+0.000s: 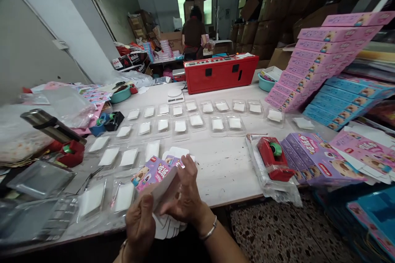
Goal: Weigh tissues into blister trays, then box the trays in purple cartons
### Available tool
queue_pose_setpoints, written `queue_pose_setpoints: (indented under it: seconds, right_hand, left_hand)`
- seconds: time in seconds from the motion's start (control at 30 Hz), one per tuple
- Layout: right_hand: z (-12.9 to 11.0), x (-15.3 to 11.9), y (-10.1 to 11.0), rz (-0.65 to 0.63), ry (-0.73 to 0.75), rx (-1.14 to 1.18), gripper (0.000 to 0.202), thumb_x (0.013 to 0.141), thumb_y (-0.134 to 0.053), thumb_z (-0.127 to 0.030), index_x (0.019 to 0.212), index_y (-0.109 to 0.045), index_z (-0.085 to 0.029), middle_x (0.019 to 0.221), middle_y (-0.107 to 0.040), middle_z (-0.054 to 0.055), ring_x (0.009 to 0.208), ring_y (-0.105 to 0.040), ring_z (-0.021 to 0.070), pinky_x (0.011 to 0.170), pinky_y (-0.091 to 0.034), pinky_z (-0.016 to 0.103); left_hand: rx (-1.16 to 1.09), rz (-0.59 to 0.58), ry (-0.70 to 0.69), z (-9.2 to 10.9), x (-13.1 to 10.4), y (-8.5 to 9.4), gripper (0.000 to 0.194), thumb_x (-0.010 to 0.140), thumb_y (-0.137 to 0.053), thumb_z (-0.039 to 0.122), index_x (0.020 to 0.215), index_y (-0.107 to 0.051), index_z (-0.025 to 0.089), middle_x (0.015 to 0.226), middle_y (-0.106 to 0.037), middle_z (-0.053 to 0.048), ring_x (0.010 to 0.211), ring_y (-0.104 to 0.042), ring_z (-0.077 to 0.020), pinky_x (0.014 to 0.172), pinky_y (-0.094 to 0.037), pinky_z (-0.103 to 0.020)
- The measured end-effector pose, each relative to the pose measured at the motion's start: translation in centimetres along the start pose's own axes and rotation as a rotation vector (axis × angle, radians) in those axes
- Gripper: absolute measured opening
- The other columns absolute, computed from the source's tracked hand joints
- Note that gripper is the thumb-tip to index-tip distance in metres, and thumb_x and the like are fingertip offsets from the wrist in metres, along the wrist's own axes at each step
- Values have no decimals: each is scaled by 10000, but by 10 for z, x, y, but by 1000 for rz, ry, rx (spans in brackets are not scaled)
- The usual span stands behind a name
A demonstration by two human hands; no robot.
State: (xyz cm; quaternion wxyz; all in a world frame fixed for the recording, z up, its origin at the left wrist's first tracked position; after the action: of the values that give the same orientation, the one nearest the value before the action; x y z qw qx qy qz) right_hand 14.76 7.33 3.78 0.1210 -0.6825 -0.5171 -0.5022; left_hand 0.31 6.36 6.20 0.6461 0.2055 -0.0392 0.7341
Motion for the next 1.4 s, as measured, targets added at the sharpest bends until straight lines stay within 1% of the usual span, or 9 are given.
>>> queue_pose_setpoints:
  seconds: [0.17,0.33,0.5,0.63,0.77,1.0,1.17,1.27,1.4]
  right_hand:
    - [-11,44,14,-2,-1,203,714,973,-513,-474,1556,-183,-229,1477,-411,191,1364,-443,361,1072,-444,560]
    - [10,41,-12,-14,-58,274,605,972,-545,-395,1507,-298,-258,1328,-518,135,1211,-552,294,989,-517,450]
    - [36,14,-23,30,-159,202,545,1002,-464,-458,1499,-331,-278,1185,-533,101,1048,-589,247,868,-563,394]
    - [29,23,-5,-97,111,50,546,960,-521,-546,1430,-462,-275,1165,-531,123,1009,-603,246,771,-584,357]
    - [22,47,9,-207,288,-39,482,950,-541,-546,1323,-559,-241,1314,-488,178,1188,-582,303,837,-585,388]
    - [23,52,-4,-439,78,244,368,1003,-460,-486,1120,-677,-213,1016,-558,102,957,-613,230,754,-580,362]
    - [16,52,-2,-466,38,322,402,1028,-386,-490,1222,-625,-232,1168,-554,131,1118,-597,251,864,-570,397]
    - [15,57,2,-419,39,379,396,1038,-407,-396,1413,-465,-283,1380,-505,139,1287,-534,265,982,-534,436]
    - [18,63,2,-381,99,330,322,1017,-441,-306,1297,-560,-200,1188,-635,141,1086,-652,226,908,-580,366]
  left_hand:
    - [-171,29,369,18,63,31,452,852,-615,615,736,-670,182,581,-580,15,516,-507,-145,461,-433,-254]
    - [-498,-168,463,-6,103,15,546,759,-667,694,799,-718,151,633,-664,-30,597,-603,-178,576,-512,-293]
    - [-674,-400,415,-41,92,-6,456,787,-697,576,959,-761,158,869,-764,-111,886,-708,-279,815,-554,-391]
    - [-693,-404,402,-51,80,-8,406,828,-687,475,1089,-735,167,939,-769,-101,909,-710,-278,833,-549,-391]
    - [-420,-370,134,-41,85,6,346,914,-604,400,1174,-703,194,1049,-746,-98,957,-680,-258,859,-526,-368]
    - [-500,-606,226,-47,84,9,386,813,-676,443,1127,-726,223,984,-718,-75,910,-645,-250,734,-502,-312]
    - [-549,-477,398,-55,81,4,338,703,-650,172,1014,-763,241,909,-710,-35,793,-603,-195,686,-473,-285]
    - [-584,-437,297,-50,84,2,226,752,-634,176,898,-790,249,992,-722,-53,957,-629,-235,845,-487,-336]
    - [-583,-483,119,-48,89,3,209,844,-605,213,833,-805,274,970,-739,-81,982,-648,-261,929,-490,-423]
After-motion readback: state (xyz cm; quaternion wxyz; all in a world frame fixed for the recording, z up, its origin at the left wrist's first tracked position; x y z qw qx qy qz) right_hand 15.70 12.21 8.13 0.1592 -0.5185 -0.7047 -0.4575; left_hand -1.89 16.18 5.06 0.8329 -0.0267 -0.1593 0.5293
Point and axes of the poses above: each hand's wrist, its own x-axis towards the middle knuckle, its own y-axis out of the back of the hand, z = x × y, the point moved 6 cm from there along x, towards the middle knuckle
